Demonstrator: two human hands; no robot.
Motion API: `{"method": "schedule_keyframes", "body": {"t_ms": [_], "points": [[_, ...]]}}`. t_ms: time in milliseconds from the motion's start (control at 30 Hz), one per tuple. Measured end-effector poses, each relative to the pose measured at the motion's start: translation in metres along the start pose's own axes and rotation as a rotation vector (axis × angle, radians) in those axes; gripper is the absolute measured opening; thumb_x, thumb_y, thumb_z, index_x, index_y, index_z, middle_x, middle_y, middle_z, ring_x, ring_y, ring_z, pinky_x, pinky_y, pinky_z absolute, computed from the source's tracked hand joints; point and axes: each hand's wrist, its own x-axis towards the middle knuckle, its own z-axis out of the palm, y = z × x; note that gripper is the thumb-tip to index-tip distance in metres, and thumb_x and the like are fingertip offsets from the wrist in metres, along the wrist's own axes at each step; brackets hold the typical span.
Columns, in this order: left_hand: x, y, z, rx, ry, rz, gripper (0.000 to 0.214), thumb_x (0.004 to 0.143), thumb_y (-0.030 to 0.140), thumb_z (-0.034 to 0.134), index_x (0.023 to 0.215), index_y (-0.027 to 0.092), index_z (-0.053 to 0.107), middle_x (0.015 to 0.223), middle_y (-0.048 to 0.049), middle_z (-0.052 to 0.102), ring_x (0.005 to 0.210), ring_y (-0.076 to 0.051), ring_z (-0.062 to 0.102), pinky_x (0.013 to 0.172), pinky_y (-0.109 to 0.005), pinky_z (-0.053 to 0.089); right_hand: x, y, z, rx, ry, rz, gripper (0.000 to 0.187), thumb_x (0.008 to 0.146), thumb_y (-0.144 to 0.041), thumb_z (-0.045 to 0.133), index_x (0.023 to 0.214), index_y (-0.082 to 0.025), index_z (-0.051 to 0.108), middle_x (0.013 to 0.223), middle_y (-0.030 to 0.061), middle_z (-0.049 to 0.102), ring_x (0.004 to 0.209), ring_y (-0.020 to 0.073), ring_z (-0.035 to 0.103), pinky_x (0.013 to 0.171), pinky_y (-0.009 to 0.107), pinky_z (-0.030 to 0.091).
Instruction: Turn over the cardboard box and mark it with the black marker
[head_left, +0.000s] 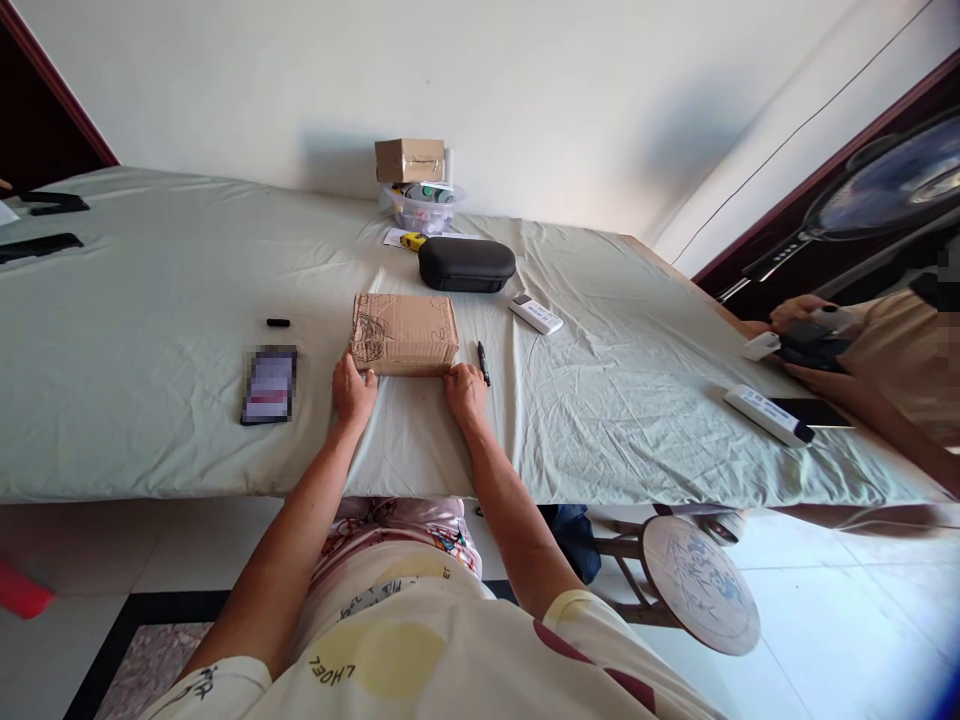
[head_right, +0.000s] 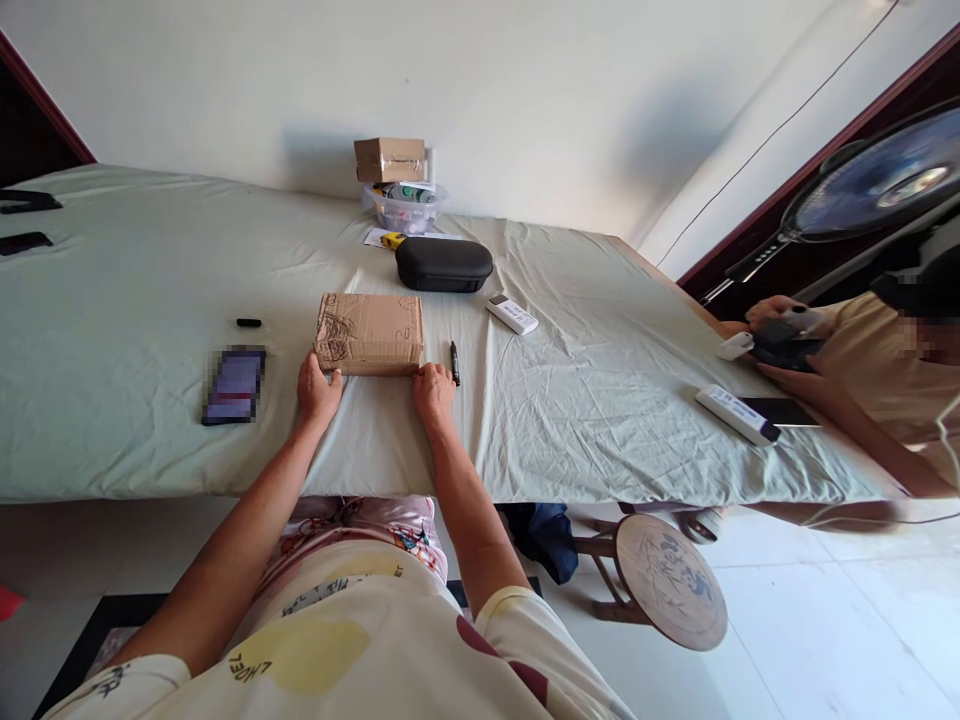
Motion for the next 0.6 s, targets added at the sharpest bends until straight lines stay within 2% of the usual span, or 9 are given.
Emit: {"method": "schedule_keyframes", "body": {"t_ms": [100,267,433,600], "points": [[-0.001,-0.001,0.0,-0.026,-0.005,0.005,0.071,0.085,0.03,0.067,0.15,0.009,0.047,0.147,-0.0279,0.06,0.143,-0.039,0.056,0.121,-0.055,0.045,0.0,-0.005,0.0,0.074,0.021,-0.006,0.006,0.085,-0.03,0.053,0.081,-0.026,0.05,0.083,0.0031,0.062,0.082,0.0216,0.055,0.081,0.037,0.045],[-0.003,0.011,-0.01,0.016,0.008,0.085,0.099,0.079,0.038,0.081,0.16,0.007,0.034,0.158,-0.0307,0.05,0.144,-0.044,0.052,0.121,-0.059,0.042,-0.003,-0.018,0.001,0.167,0.084,0.019,0.028,0.081,-0.044,0.066,0.086,-0.026,0.046,0.089,0.0023,0.063,0.082,0.02,0.056,0.079,0.036,0.045],[-0.008,0.026,-0.015,0.096,0.032,0.098,0.123,0.07,0.05,0.091,0.161,-0.002,0.027,0.155,-0.0379,0.046,0.14,-0.05,0.052,0.115,-0.06,0.046,-0.01,-0.026,0.005,0.176,0.158,0.005,0.04,0.082,-0.056,0.071,0.094,-0.026,0.049,0.096,0.0054,0.064,0.092,0.0233,0.06,0.086,0.04,0.046],[-0.013,0.033,-0.011,0.127,0.049,0.075,0.137,0.067,0.072,0.086,0.164,-0.001,0.022,0.152,-0.0385,0.047,0.136,-0.051,0.054,0.109,-0.061,0.049,-0.016,-0.036,0.017,0.127,0.232,0.042,0.057,0.078,-0.069,0.073,0.104,-0.025,0.048,0.105,0.0078,0.063,0.101,0.0266,0.06,0.09,0.044,0.047]]}}
